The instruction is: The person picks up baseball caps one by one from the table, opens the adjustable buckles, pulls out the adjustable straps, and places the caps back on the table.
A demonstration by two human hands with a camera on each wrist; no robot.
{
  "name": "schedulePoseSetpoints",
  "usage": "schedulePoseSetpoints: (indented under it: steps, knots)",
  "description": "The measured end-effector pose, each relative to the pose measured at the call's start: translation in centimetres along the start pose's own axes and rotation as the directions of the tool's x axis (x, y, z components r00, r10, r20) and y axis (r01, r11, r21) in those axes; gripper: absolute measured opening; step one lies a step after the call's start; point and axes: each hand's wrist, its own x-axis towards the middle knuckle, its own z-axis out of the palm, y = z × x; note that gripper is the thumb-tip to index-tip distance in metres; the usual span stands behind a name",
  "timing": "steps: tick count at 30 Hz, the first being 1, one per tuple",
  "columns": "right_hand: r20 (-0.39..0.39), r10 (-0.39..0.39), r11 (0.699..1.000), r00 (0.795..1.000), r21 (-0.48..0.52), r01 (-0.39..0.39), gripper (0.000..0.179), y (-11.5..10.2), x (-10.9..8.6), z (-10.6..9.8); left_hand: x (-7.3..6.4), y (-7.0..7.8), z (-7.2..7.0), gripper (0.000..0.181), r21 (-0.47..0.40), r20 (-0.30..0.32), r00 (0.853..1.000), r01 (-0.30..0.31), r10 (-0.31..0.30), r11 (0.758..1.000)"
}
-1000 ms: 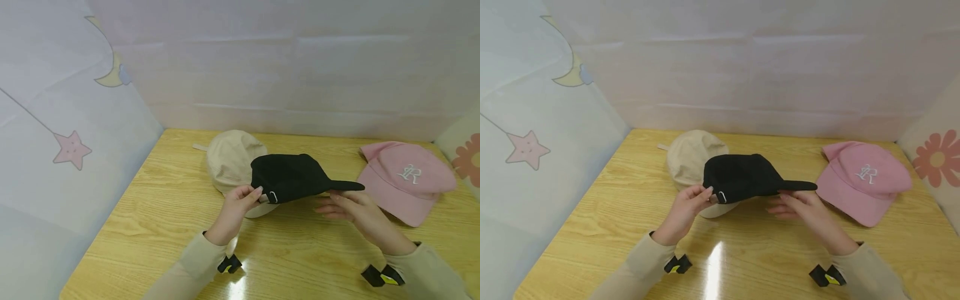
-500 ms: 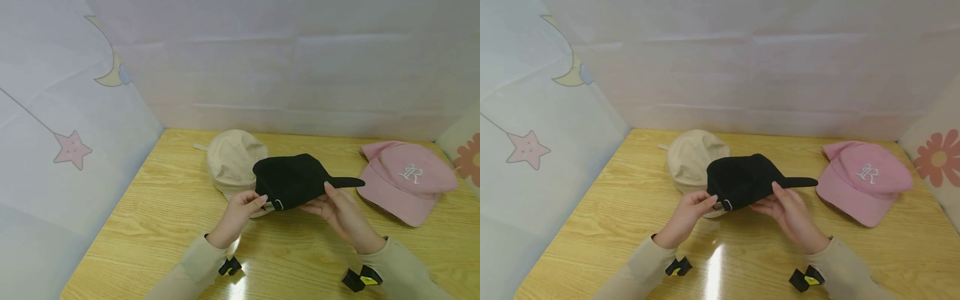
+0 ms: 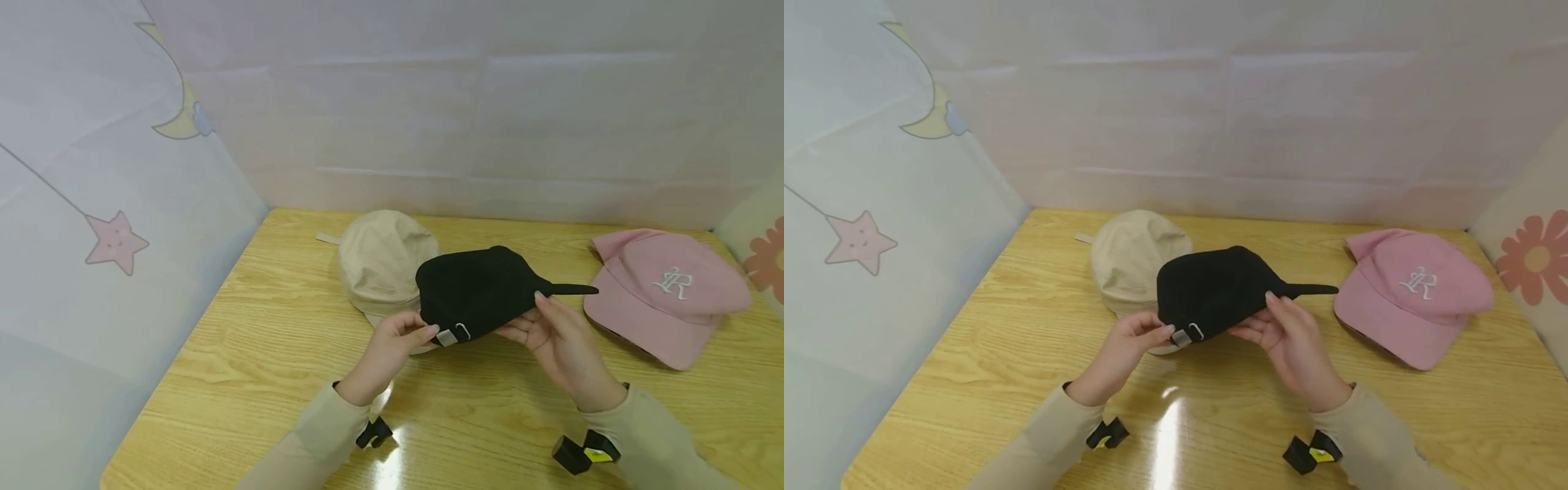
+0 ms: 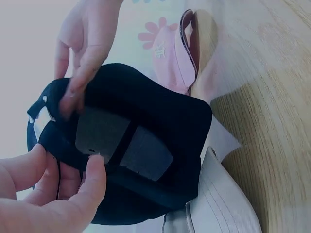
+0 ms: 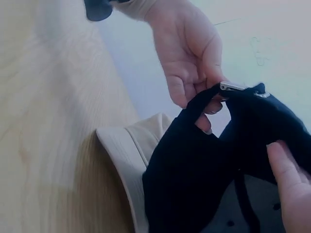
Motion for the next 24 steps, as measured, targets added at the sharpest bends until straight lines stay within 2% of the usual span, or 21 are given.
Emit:
schedulePoseSetpoints:
  steps: [7,11,15,17,19,21,24]
  knots:
    - [0.045,0.031,0.987,0.999,0.158,-0.038,0.052,0.1,0.4,-0.3,-0.1,0.1,-0.3,0.02,0.071,0.034,0.999,0.026,-0.029,0.997]
    - [0.038,0.035,0.973,0.999,0.226,-0.043,0.051,0.1,0.3,0.1,-0.4,0.4,-0.4,0.021,0.118,-0.019,1.0,0.023,-0.021,0.993]
    - [0.035,0.013,0.968,0.999,0.249,-0.021,0.05,0.0,0.3,0.7,-0.8,0.5,-0.4,0.027,0.169,-0.105,0.994,0.012,0.006,0.986]
    - [0.031,-0.012,0.974,0.999,0.228,0.004,0.049,-0.1,0.3,1.0,-0.9,0.5,-0.3,0.029,0.177,-0.148,0.989,-0.003,0.03,0.984]
    - [0.026,-0.036,0.979,0.999,0.201,0.03,0.048,-0.2,0.4,1.4,-1.1,0.6,0.0,0.025,0.192,-0.176,0.981,-0.047,0.081,0.98]
    - [0.026,-0.054,0.984,0.998,0.171,0.049,0.047,-0.3,0.4,1.6,-1.3,0.7,0.4,0.02,0.215,-0.168,0.976,-0.104,0.142,0.971]
    - [0.034,-0.069,0.989,0.997,0.135,0.064,0.048,-0.5,0.6,2.1,-1.7,0.9,1.1,0.013,0.275,-0.105,0.963,-0.213,0.249,0.937]
